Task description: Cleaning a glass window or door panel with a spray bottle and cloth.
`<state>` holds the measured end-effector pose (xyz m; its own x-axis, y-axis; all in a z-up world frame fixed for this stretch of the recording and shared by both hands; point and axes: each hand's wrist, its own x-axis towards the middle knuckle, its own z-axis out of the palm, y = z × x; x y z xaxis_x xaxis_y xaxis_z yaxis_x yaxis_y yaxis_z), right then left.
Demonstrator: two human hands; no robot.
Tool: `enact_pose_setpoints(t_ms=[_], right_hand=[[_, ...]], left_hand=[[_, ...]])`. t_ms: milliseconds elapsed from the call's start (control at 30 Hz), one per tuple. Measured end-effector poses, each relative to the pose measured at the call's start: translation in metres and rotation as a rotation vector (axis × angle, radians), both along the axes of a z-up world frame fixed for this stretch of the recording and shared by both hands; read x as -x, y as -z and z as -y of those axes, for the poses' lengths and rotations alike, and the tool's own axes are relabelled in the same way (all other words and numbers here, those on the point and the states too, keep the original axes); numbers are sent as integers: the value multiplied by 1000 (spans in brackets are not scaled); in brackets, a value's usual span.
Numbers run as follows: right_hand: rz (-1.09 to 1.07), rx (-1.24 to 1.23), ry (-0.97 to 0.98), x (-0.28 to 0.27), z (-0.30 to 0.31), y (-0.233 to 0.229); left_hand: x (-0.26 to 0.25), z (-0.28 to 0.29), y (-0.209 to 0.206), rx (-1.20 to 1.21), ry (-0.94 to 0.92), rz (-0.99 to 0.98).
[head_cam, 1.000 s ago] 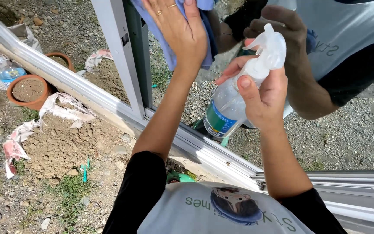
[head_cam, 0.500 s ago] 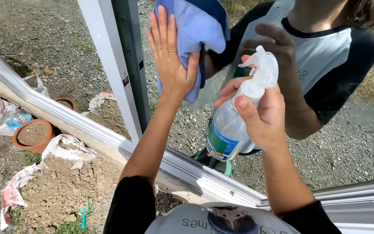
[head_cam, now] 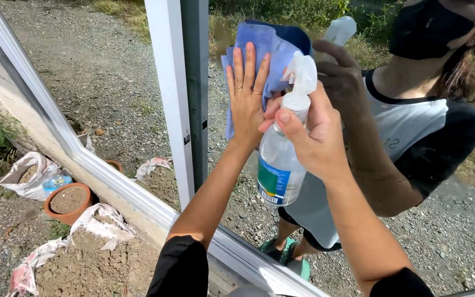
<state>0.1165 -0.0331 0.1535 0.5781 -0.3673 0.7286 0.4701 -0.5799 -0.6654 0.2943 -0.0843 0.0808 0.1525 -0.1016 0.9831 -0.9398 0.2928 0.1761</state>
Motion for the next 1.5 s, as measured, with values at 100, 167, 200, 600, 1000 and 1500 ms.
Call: enact_pose_setpoints(t_ms=[100, 167, 200, 600, 1000, 1500], right_hand=[[-49, 29, 20, -5, 3, 0], [-40, 31, 36, -1, 5, 3], [-44, 33, 41, 4, 4, 3], [7, -73, -33, 28, -10, 2], [39, -77, -40, 14, -10, -2], [56, -21, -3, 5, 23, -34]], left_hand=[[-30, 13, -14, 0, 9, -110], [-53, 30, -33, 127, 17, -281], [-52, 38, -36, 129, 23, -285], [-30, 2, -40, 31, 71, 147], [-6, -9, -19, 134, 105, -71], [-16, 19, -97, 308, -60, -256]])
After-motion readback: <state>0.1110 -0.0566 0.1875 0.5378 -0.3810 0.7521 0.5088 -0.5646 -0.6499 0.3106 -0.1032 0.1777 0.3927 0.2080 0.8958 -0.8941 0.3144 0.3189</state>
